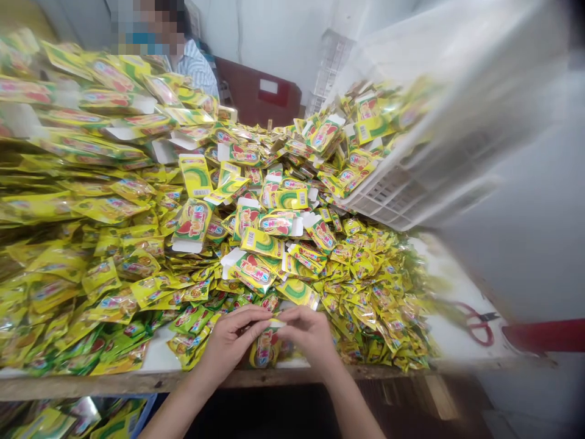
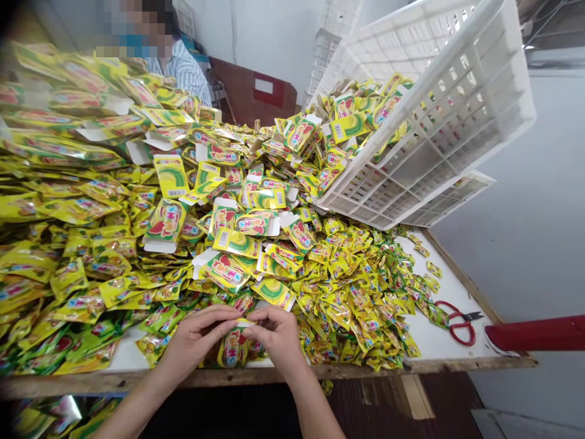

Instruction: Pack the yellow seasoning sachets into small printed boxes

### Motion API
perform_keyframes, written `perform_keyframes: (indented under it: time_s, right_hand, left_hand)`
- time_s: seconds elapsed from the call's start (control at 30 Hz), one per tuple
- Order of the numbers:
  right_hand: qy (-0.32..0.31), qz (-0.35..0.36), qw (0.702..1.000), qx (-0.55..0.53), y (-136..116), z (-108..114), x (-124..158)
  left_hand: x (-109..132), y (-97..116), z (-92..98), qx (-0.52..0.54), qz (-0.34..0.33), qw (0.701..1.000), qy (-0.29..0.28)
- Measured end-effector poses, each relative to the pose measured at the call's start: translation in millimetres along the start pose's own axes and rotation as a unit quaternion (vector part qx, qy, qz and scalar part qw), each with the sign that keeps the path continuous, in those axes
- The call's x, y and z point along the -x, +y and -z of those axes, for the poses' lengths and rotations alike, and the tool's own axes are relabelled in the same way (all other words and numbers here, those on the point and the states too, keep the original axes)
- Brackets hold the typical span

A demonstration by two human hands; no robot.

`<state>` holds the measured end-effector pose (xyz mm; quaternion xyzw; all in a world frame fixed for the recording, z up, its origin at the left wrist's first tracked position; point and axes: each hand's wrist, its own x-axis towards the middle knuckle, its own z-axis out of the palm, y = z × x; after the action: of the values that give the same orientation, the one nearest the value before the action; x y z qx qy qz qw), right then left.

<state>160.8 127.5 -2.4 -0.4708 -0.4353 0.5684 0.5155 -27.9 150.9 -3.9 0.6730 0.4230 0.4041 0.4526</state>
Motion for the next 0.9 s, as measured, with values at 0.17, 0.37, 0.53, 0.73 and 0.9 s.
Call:
perform_keyframes:
  time_s: [0.17,0.37,0.53,0.73,0.9]
  right_hand:
    - [0.01,0.064,0.997,0.036,11.1,1.4,5.7]
    - [0.037,0.132,0.986,0.094,21.9,-2.6,13.6]
    - [0.053,0.147,0.98,0.126,21.1,-6.6,17.8]
    - [0.063,0.184,0.97,0.149,17.5,-5.9,24.4]
    - [0.052,0.125,0.962,0.237,6.8,-4.4,0.6]
  left_hand:
    - [9.0,-9.6,-3.1,0.011,-0.002,1.0,-0.003]
    - [16.4,-13.8,-12.6,0.046,0.03,0.998,0.01]
    - [17.6,-10.2,-9.5,-0.012,-0.019,1.0,0.003]
    - [22.6,-9.4,-17.6,-0.033,-0.036,0.999,-0.004]
    - [31.0,-4.4,1.1,0.0,0.065,0.994,0.093]
